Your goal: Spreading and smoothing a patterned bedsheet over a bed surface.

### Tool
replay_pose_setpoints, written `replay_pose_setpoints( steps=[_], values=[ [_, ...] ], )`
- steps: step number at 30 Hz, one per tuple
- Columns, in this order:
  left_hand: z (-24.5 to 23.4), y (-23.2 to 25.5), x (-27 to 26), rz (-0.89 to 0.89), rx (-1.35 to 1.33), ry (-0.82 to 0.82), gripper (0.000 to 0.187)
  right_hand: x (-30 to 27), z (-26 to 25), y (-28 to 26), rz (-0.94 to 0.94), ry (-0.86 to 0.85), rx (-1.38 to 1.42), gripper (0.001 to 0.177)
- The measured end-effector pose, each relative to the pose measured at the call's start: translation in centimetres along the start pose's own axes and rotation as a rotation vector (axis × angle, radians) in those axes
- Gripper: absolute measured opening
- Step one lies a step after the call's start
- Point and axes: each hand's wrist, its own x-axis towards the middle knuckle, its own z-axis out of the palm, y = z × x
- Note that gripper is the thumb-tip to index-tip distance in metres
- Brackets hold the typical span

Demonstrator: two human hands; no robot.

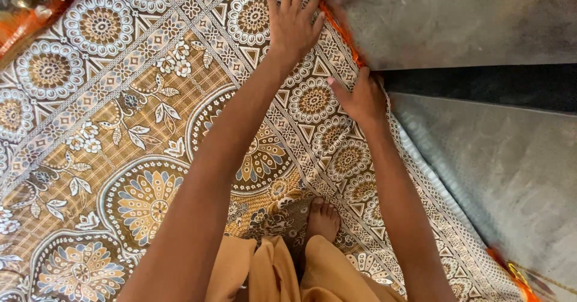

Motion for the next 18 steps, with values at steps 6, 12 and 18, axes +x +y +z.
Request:
replay_pose_setpoints(
  steps=[6, 12, 18],
  values=[
    [-1.6, -3.5, -0.8, 0.031, -0.189, -0.144, 0.056, -0.2, 2.6, 1.2, -0.058, 0.049, -0.044, 0.080],
    [-5.2, -10.5, -3.6, 0.042, -0.192, -0.213, 0.060, -0.5, 4.1, 1.9, -0.244, 0.278, -0.137, 0.071],
    [-9.2, -20.0, -7.8, -0.242, -0.056, -0.300, 0.067, -1.5, 4.3, 1.2, -0.267, 0.403, -0.113, 0.064]
  ],
)
